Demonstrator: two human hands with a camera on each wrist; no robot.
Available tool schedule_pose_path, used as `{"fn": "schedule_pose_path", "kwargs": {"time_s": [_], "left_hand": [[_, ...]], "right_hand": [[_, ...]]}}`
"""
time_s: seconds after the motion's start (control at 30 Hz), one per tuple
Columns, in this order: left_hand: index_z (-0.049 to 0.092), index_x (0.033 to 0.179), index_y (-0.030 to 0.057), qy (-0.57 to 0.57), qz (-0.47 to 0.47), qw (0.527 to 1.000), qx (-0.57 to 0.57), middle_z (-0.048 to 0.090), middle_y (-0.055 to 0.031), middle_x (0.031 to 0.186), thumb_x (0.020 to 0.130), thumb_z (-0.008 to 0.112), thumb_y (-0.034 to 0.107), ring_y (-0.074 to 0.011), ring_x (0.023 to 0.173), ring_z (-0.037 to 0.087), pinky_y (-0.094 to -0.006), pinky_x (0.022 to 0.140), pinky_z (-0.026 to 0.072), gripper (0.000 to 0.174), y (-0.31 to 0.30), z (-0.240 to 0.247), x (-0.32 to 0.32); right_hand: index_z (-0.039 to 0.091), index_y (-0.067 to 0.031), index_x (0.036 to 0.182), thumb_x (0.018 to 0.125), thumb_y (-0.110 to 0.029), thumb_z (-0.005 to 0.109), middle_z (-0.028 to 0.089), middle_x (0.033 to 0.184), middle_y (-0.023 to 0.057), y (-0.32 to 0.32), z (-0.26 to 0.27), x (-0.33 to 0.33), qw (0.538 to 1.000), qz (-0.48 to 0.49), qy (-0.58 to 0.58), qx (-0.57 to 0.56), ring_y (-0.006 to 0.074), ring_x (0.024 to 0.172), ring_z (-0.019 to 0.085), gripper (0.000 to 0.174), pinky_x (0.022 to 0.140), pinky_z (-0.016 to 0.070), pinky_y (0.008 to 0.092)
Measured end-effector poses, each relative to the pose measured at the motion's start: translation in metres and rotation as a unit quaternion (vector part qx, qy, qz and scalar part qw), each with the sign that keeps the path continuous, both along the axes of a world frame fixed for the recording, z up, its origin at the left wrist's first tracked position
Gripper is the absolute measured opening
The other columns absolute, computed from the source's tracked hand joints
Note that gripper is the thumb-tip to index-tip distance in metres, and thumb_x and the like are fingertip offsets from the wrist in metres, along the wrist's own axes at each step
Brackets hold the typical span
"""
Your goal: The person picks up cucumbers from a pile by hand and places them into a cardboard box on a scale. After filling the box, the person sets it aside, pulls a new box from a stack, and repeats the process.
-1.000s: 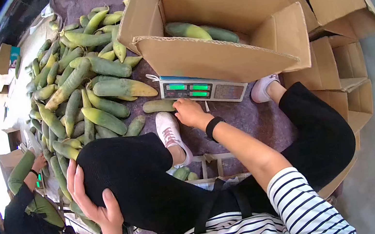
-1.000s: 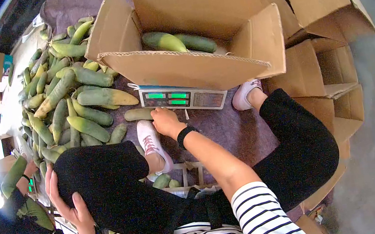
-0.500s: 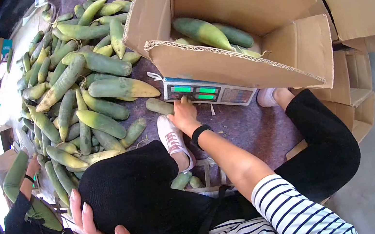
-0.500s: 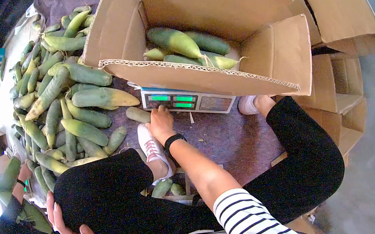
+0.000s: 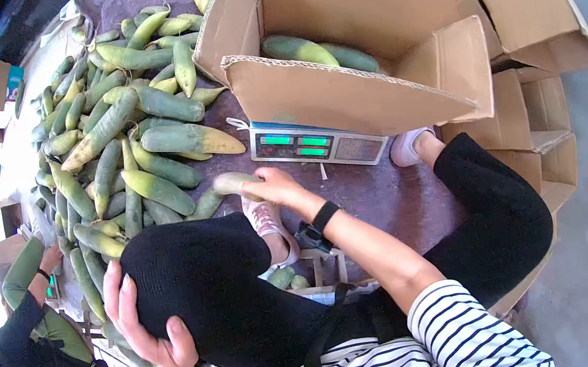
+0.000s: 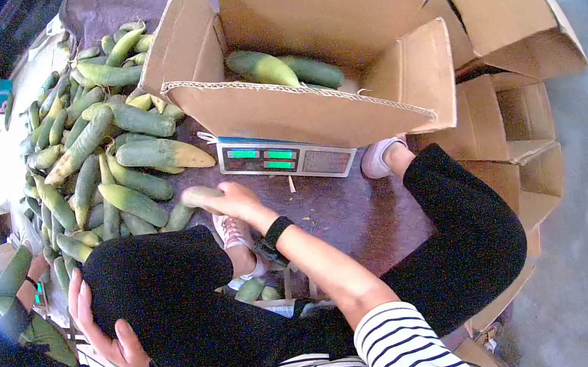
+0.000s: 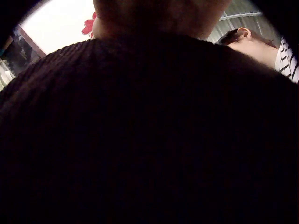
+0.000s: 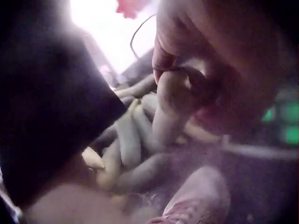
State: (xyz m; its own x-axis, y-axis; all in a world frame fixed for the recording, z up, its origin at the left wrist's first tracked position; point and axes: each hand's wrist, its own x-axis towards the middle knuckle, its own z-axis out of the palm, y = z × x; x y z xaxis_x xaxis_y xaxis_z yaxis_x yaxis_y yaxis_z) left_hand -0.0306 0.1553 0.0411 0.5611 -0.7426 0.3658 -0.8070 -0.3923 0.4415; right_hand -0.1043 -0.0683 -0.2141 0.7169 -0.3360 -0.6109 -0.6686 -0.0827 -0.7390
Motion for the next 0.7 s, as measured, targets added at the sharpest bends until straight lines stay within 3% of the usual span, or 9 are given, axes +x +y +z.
{"fn": "schedule_pose_path", "kwargs": {"time_s": [0.1, 0.13, 0.17, 0.23, 0.27, 0.33, 0.43, 0.63, 0.7], "left_hand": [[0.044, 0.129, -0.0007, -0.003, 0.007, 1.0, -0.003, 0.043, -0.0249, 0.133, 0.087, 0.053, 0.034, -0.0383, 0.123, 0.042, -0.0471, 0.105, 0.0283, 0.055, -0.004, 0.003, -0.006], [0.046, 0.128, -0.0005, -0.004, 0.005, 1.0, -0.004, 0.044, -0.024, 0.133, 0.086, 0.055, 0.032, -0.0371, 0.123, 0.043, -0.0455, 0.105, 0.0291, 0.054, -0.006, 0.006, -0.007], [0.046, 0.128, -0.0005, -0.007, 0.005, 1.0, -0.01, 0.044, -0.024, 0.133, 0.086, 0.055, 0.032, -0.0371, 0.123, 0.043, -0.0455, 0.105, 0.0291, 0.054, -0.008, 0.008, -0.009], [0.048, 0.127, -0.0004, 0.003, -0.017, 1.0, -0.021, 0.044, -0.0229, 0.133, 0.086, 0.055, 0.032, -0.0362, 0.123, 0.042, -0.0449, 0.105, 0.0295, 0.052, -0.013, 0.011, -0.013], [0.049, 0.125, -0.0005, 0.008, -0.019, 0.999, -0.032, 0.045, -0.0214, 0.132, 0.084, 0.058, 0.027, -0.0356, 0.123, 0.042, -0.0441, 0.105, 0.0299, 0.05, -0.016, 0.013, -0.016], [0.049, 0.125, -0.0003, 0.005, -0.033, 0.999, -0.04, 0.046, -0.0208, 0.132, 0.082, 0.059, 0.024, -0.0357, 0.123, 0.042, -0.044, 0.104, 0.0301, 0.05, -0.022, 0.016, -0.021], [0.05, 0.125, 0.0013, -0.004, -0.062, 0.997, -0.037, 0.046, -0.0193, 0.131, 0.078, 0.061, 0.016, -0.0361, 0.122, 0.043, -0.0441, 0.104, 0.0305, 0.05, -0.03, 0.023, -0.031], [0.048, 0.127, 0.0018, 0.001, -0.104, 0.994, -0.013, 0.043, -0.0181, 0.134, 0.079, 0.063, 0.014, -0.0351, 0.124, 0.041, -0.0436, 0.105, 0.0292, 0.052, -0.045, 0.034, -0.048], [0.046, 0.129, 0.0017, 0.09, -0.156, 0.982, -0.058, 0.042, -0.018, 0.136, 0.08, 0.063, 0.015, -0.0339, 0.127, 0.038, -0.0425, 0.107, 0.0274, 0.053, -0.047, 0.031, -0.05]], "right_hand": [[0.061, -0.0009, 0.105, 0.079, -0.046, 0.065, 0.066, 0.095, 0.0168, -0.018, 0.096, -0.012, 0.985, -0.032, -0.167, -0.036, 0.023, 0.087, 0.064, 0.052, 0.078, 0.0484, 0.0358], [0.061, -0.0009, 0.103, 0.078, -0.044, 0.067, 0.064, 0.094, 0.0166, -0.026, 0.149, -0.021, 0.967, -0.042, -0.23, -0.099, 0.0258, 0.088, 0.063, 0.05, 0.078, 0.0486, 0.0369], [0.06, -0.0016, 0.105, 0.076, -0.04, 0.067, 0.062, 0.095, 0.0166, -0.032, 0.176, -0.027, 0.918, -0.049, -0.278, -0.278, 0.029, 0.088, 0.061, 0.048, 0.078, 0.0489, 0.0377], [0.061, -0.0025, 0.104, 0.074, -0.036, 0.069, 0.06, 0.091, 0.016, -0.051, 0.239, -0.046, 0.831, -0.092, -0.337, -0.434, 0.031, 0.087, 0.06, 0.045, 0.077, 0.0493, 0.0384], [0.062, -0.0064, 0.095, 0.072, -0.039, 0.068, 0.058, 0.083, 0.017, -0.061, 0.261, -0.053, 0.797, -0.134, -0.349, -0.474, 0.0329, 0.079, 0.06, 0.04, 0.071, 0.0502, 0.0418], [0.063, -0.0057, 0.101, 0.074, -0.04, 0.066, 0.06, 0.088, 0.018, -0.089, 0.275, -0.067, 0.756, -0.182, -0.317, -0.543, 0.0335, 0.082, 0.06, 0.044, 0.072, 0.0503, 0.0418], [0.061, -0.0043, 0.11, 0.083, -0.038, 0.06, 0.06, 0.099, 0.0212, -0.126, 0.273, -0.097, 0.798, -0.137, -0.218, -0.544, 0.0354, 0.094, 0.06, 0.043, 0.082, 0.0481, 0.0426], [0.062, -0.0045, 0.109, 0.086, -0.032, 0.057, 0.059, 0.106, 0.0184, -0.132, 0.305, -0.156, 0.786, -0.084, -0.199, -0.58, 0.0332, 0.1, 0.058, 0.036, 0.088, 0.0456, 0.0404], [0.062, -0.0044, 0.108, 0.087, -0.031, 0.058, 0.06, 0.107, 0.0167, -0.137, 0.313, -0.173, 0.804, -0.058, -0.184, -0.562, 0.0319, 0.101, 0.058, 0.034, 0.089, 0.0451, 0.0397]]}}
